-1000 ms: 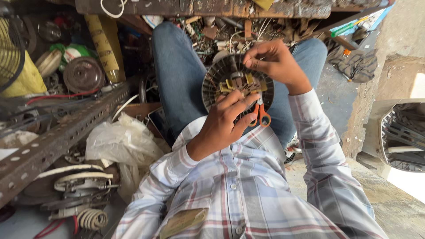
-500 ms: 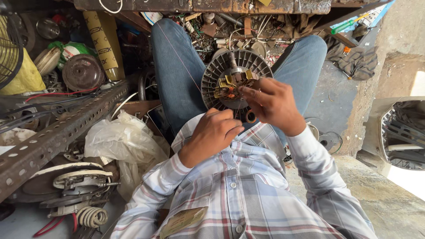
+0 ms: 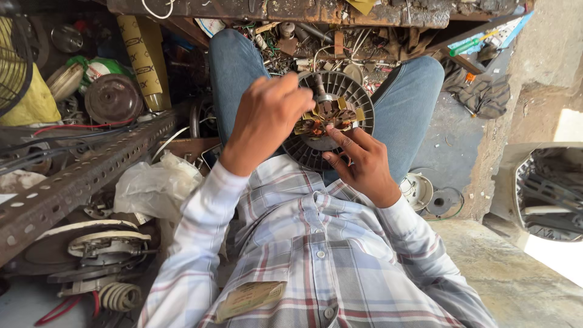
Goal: The person repairs a fan motor component, handling wires and using scissors to trim them while holding the motor assembly on their lap. They also use a blue tool to adjust parts inside the motor housing.
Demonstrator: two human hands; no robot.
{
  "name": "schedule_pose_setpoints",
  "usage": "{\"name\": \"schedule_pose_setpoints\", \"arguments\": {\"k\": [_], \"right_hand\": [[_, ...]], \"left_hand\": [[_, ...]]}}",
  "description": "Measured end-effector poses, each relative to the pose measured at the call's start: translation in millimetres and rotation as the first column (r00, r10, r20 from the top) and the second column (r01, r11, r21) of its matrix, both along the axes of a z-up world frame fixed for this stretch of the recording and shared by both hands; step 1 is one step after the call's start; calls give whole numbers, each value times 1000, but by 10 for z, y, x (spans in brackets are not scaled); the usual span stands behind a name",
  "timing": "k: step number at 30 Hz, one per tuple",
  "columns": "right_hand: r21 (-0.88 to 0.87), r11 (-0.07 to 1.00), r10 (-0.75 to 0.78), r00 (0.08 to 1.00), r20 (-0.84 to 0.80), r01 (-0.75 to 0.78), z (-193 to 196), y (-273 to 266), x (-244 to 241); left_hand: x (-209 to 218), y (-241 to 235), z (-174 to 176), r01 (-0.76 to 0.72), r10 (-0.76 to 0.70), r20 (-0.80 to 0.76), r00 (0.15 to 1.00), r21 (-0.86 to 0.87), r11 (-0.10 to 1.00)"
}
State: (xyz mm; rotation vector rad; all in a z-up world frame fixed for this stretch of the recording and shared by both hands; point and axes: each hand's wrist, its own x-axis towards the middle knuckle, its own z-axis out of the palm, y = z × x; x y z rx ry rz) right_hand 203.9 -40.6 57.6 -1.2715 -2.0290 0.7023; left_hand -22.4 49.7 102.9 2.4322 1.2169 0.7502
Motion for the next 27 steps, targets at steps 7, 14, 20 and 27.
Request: {"name": "schedule_pose_setpoints", "arguments": {"k": [7, 14, 20, 27], "right_hand": [[-16, 1000, 26, 998, 53, -25, 70, 82, -29], [47, 984, 167, 981, 94, -172, 164, 279, 60], [48, 992, 116, 989, 94, -121, 135, 173, 18], [28, 996, 81, 993, 89, -83, 149, 163, 4]], "left_hand": [[62, 427, -193, 16, -19, -9, 1000, -266, 964], [-36, 540, -185, 76, -67, 43, 997, -273, 959], [-5, 520, -29, 79, -78, 14, 997, -270, 960], [-76, 583, 78, 108, -108, 9, 994, -233, 966]]}}
